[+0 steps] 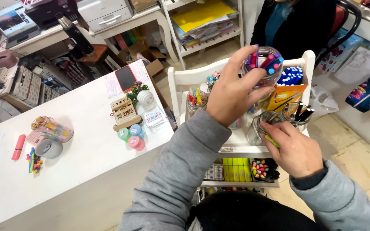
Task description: Cleaning pens and their storage jar with a cloth.
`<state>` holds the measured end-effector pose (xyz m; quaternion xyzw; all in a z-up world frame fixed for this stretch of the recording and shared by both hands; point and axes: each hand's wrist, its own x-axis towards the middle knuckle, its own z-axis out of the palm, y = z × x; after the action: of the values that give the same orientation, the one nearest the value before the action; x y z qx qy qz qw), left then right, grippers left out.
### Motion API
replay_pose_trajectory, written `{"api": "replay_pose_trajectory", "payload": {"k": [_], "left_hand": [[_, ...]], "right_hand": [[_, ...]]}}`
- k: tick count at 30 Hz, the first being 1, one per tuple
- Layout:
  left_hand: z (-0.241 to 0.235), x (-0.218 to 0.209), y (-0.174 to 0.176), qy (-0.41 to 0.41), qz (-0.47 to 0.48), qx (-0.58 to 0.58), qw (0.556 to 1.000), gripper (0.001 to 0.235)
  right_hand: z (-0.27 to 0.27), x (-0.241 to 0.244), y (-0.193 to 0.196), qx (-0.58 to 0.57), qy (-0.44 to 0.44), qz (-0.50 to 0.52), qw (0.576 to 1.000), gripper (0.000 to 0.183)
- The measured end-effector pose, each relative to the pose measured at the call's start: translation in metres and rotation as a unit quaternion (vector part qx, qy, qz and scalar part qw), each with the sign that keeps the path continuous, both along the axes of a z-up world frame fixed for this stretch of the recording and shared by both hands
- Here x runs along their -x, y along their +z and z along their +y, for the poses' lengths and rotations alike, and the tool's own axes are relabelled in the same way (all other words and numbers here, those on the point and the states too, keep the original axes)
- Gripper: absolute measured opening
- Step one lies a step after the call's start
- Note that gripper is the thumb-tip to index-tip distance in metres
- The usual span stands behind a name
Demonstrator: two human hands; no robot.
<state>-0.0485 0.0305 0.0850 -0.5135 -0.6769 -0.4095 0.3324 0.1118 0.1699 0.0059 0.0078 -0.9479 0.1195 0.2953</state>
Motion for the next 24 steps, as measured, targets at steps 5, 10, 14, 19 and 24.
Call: {"api": "replay_pose_trajectory", "payload": {"k": [5, 10, 14, 19, 24], "left_hand": [[0.017, 0.001, -0.01, -0.03, 0.011, 0.012, 0.999, 0.038], [0.025, 0.006, -0.016, -0.045, -0.017, 0.004, 0.999, 0.04], [0.03, 0.008, -0.021, -0.075, -0.044, 0.02, 0.996, 0.042], [0.033, 0.012, -0.033, -0.063, -0.049, 0.069, 0.994, 0.043], [0.03, 0.006, -0.031, -0.031, -0.102, 0.143, 0.984, 0.033]], "right_hand": [[0.005, -0.001, -0.005, -0.004, -0.011, 0.002, 1.0, 0.034], [0.003, -0.001, -0.005, 0.005, 0.008, 0.018, 1.0, 0.034], [0.001, 0.0, -0.002, -0.001, -0.007, 0.0, 1.0, 0.033], [0.0, 0.001, -0.001, 0.0, -0.009, -0.009, 1.0, 0.033], [0.0, 0.002, -0.002, 0.003, -0.009, 0.028, 1.0, 0.031]]}}
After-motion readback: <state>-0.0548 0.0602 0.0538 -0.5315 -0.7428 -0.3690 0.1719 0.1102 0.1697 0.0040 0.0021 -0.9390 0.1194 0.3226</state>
